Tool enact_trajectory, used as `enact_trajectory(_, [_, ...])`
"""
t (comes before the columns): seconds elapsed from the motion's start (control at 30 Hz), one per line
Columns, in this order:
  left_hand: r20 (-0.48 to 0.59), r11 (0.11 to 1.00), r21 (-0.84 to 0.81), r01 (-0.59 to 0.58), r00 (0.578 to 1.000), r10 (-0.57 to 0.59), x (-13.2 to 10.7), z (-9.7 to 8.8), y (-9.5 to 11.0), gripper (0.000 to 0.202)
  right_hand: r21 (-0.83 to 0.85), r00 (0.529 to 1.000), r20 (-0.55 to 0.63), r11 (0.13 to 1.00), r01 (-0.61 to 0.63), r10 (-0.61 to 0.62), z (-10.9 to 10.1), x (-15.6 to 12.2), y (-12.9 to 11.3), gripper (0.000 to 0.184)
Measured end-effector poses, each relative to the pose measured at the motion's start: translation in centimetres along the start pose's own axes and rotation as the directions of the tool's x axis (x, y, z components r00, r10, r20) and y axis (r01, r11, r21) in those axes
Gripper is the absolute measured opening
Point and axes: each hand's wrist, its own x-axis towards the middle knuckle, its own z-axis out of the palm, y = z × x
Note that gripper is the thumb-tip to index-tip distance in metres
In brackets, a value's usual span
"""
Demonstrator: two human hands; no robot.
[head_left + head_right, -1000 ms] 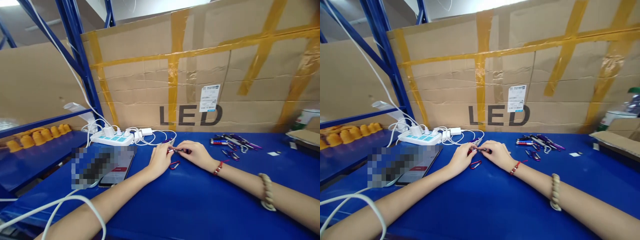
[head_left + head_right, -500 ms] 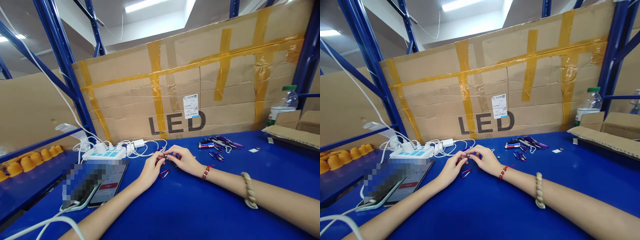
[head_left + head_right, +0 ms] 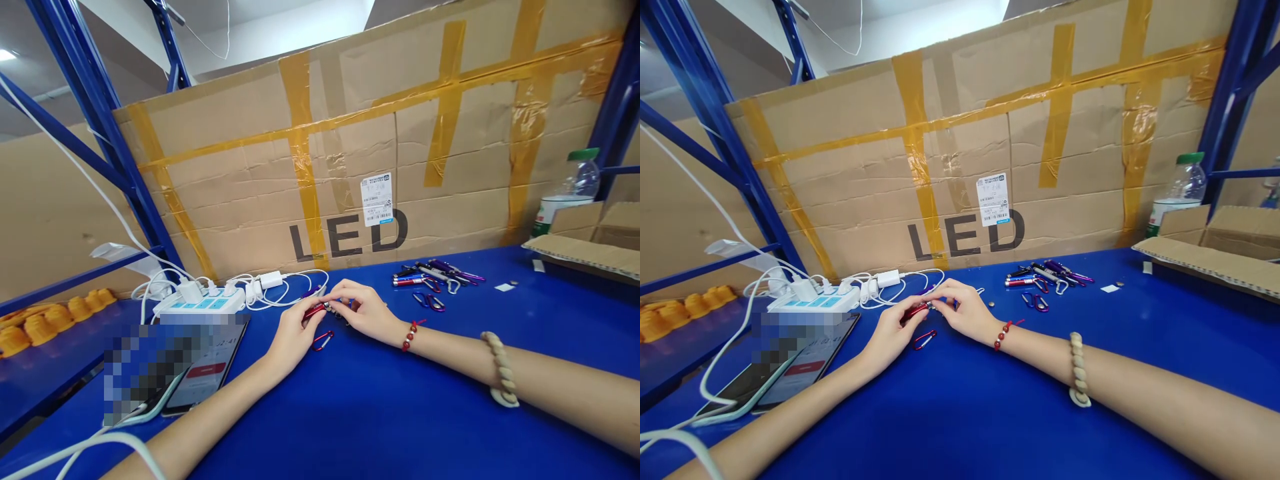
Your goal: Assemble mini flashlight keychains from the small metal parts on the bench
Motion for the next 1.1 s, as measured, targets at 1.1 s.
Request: enact_trajectory(1.1, [0.185,0.982,0.171,-0.076,0.982,0.044,-0.2,-0.4,-0.6,0.024,0.211,0.974,0.145,0.956,-0.202,0.174,-0.4,0.1,1.1,0.018])
